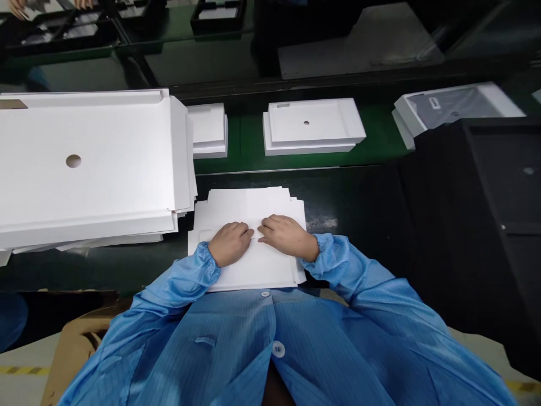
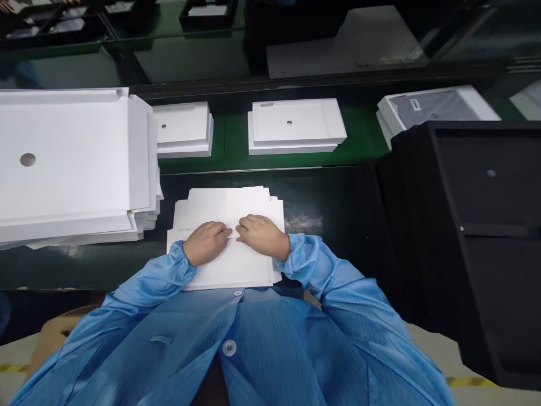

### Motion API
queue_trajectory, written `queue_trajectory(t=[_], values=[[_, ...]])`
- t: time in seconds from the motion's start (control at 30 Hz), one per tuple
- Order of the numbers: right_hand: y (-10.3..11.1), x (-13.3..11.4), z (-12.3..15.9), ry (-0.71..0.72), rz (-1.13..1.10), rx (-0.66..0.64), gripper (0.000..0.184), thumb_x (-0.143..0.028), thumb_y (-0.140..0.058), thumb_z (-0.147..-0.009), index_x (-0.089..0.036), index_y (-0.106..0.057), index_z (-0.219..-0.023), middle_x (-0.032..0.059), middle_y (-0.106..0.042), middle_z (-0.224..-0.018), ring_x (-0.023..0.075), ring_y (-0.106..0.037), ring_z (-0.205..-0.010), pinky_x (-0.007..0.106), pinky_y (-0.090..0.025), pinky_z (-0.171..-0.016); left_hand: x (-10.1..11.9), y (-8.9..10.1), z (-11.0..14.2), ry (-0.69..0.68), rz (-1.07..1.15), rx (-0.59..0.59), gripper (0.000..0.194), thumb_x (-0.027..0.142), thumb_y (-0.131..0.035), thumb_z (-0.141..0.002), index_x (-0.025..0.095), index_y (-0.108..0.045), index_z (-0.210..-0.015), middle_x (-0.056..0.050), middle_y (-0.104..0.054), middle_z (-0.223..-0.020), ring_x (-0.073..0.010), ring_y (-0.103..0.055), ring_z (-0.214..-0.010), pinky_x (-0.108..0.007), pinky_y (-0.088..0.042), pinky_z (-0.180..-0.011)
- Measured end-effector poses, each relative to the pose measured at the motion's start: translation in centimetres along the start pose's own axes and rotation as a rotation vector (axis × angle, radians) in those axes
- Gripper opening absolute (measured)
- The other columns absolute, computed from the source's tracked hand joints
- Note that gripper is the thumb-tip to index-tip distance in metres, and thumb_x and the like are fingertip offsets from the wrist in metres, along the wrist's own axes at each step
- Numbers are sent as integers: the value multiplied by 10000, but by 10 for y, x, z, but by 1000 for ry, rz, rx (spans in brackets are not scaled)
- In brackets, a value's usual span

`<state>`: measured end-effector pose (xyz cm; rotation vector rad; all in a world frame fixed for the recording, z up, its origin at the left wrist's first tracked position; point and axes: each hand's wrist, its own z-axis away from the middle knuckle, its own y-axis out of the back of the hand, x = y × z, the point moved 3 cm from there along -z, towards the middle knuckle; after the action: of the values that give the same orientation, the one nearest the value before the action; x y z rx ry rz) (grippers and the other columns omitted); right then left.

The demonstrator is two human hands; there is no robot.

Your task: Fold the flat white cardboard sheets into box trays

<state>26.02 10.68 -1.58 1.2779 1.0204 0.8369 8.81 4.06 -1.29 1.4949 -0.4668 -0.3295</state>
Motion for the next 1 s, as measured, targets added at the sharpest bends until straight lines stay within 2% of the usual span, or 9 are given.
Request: queue_trajectory(t=[0.1,0.2,0.37,0.5,0.67,0.77,0.87,1.0], values=[[-1,0,-2,2,4,21,357,-404,-441,-1063,-131,-671,-1047,122,-648,-1023,253,-565,-957,371,-392,-831,1,1,1,9,-30,28,256,162,-445,-996,143,-677,-1102,-109,-639,-1006,-235,-590,-912,-392,-469,-838],[-2,-3,-4,1,-1,27,363,-359,-403,-1076,-131,-679,-1021,118,-651,-988,246,-568,-938,368,-391,-830,1,1,-3,13,-45,5,264,139,-429,-991,139,-682,-1066,-110,-636,-975,-239,-594,-888,-396,-471,-817],[-1,-3,-10,-28,-22,-8,406,-278,-328,-1086,-136,-691,-973,120,-664,-957,238,-592,-906,361,-397,-788,-4,3,-16,37,27,-116,265,116,-427,-972,130,-693,-973,-123,-641,-914,-246,-623,-851,-405,-482,-774],[4,4,-21,-85,-60,-84,355,-215,-357,-1063,-138,-696,-994,130,-688,-984,248,-631,-908,353,-401,-731,-13,10,-29,112,80,-237,250,77,-471,-921,144,-691,-1018,-116,-692,-939,-247,-664,-827,-391,-478,-756],[14,12,-33,-201,-107,-169,321,-276,-408,-1062,-138,-698,-1074,135,-725,-1010,264,-666,-907,348,-398,-704,-25,18,-44,212,91,-346,186,193,-546,-931,176,-676,-1064,-97,-739,-923,-261,-695,-834,-361,-459,-706],[17,11,-27,-213,-54,-107,359,-319,-374,-1080,-129,-667,-1163,143,-717,-1012,270,-648,-924,355,-378,-720,-30,19,-43,268,100,-317,209,281,-587,-948,215,-675,-1127,-70,-752,-948,-260,-699,-868,-342,-439,-683],[13,10,-16,-179,0,8,415,-390,-355,-1085,-135,-635,-1257,154,-693,-1064,280,-598,-994,370,-357,-787,-36,20,-34,307,120,-214,299,415,-619,-960,258,-672,-1208,-57,-744,-1043,-266,-687,-944,-350,-444,-716],[4,15,-7,-173,26,85,536,-504,-470,-1033,-127,-560,-1403,161,-656,-1175,301,-534,-1059,395,-334,-852,-43,19,-21,221,59,-72,418,512,-640,-938,253,-681,-1265,-101,-687,-1109,-273,-639,-1006,-393,-445,-834]])
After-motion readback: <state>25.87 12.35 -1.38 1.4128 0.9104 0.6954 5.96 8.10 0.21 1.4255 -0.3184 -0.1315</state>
